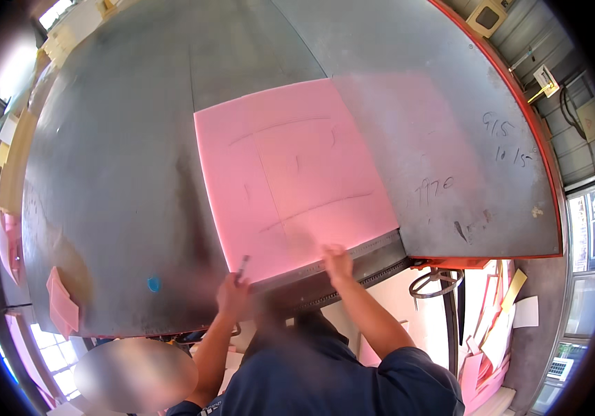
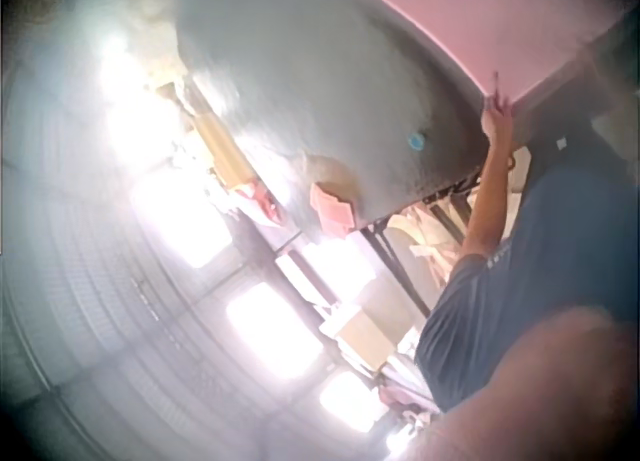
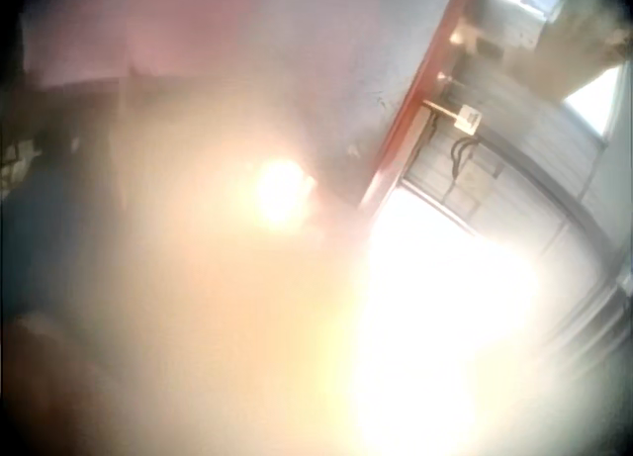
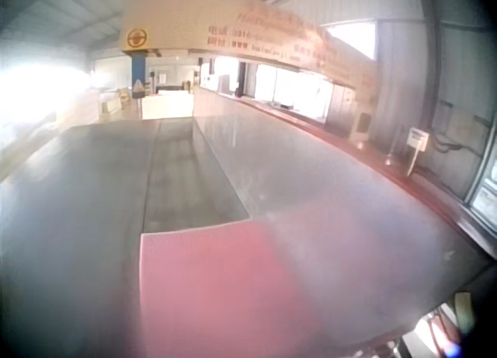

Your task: The person measures and marks pink foam sheets on a cutting table, then uses a straight blade to cut them into smaller rectangular pieces. The cut pieces are stacked and moved to a nearby table, while offcuts are discarded into a bin.

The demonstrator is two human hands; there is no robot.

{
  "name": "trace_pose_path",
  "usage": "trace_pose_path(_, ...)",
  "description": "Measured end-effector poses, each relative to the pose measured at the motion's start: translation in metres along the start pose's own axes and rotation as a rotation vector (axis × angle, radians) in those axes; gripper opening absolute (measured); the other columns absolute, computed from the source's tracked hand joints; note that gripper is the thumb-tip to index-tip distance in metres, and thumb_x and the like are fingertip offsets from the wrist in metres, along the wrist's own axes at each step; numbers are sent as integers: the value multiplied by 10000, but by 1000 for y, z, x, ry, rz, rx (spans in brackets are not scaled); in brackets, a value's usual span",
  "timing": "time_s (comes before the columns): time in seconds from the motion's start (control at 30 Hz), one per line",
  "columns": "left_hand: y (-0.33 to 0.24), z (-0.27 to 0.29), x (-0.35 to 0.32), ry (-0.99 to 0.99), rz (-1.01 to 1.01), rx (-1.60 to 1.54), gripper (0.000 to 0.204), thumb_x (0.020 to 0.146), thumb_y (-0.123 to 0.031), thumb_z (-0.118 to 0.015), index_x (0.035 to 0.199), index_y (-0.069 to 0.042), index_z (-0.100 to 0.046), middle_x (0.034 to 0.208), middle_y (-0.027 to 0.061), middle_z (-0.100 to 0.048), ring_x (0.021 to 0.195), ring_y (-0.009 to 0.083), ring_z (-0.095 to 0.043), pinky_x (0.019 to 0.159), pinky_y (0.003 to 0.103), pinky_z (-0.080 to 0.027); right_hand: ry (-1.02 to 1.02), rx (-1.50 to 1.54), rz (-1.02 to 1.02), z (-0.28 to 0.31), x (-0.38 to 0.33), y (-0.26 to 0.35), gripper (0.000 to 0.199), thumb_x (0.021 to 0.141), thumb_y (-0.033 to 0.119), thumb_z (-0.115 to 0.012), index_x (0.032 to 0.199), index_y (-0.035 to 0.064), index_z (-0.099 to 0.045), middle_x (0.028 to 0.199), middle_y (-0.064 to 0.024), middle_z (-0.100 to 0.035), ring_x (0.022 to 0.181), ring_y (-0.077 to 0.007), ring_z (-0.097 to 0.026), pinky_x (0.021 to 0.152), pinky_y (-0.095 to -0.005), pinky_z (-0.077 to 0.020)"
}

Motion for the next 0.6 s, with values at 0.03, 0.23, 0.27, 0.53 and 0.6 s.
trace_pose_path(0.03,39,-2,13,-138,80,-75,317,797,-326,-763,904,-57,-633,719,95,-647,678,289,-640,645,396,-499,-88,85,117,25,26,-3,266,843,255,-721,965,32,-642,665,-33,-567,569,-134,-561,512,-289,-455)
trace_pose_path(0.23,52,-6,48,-58,250,-125,407,772,-377,-784,902,-18,-642,841,112,-679,753,261,-654,693,383,-507,-470,560,-139,119,137,-15,394,763,198,-810,1061,23,-622,907,-96,-654,671,-179,-610,490,-286,-444)
trace_pose_path(0.27,61,-18,55,-54,249,-163,416,757,-373,-801,883,-10,-642,815,109,-677,728,245,-651,676,377,-505,-450,636,-140,117,135,-2,381,757,189,-815,1047,34,-623,897,-78,-652,671,-179,-605,487,-285,-437)
trace_pose_path(0.53,44,-27,58,-21,412,-503,272,767,-227,-810,834,-51,-614,696,13,-578,633,135,-522,587,329,-428,-281,570,-241,157,146,47,394,766,193,-786,1108,132,-600,933,-29,-636,734,-159,-601,607,-275,-489)
trace_pose_path(0.6,51,-29,61,-31,395,-513,264,773,-222,-803,838,-48,-614,703,19,-578,640,139,-526,591,330,-429,-179,704,-174,152,142,57,369,831,111,-691,1177,72,-570,1078,-71,-627,912,-193,-627,775,-336,-548)
Point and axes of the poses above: each hand's wrist, its own x-axis towards the middle knuckle, its own z-axis out of the back of the hand, y = z × x, the point moved 4 cm from there along x, towards the middle knuckle
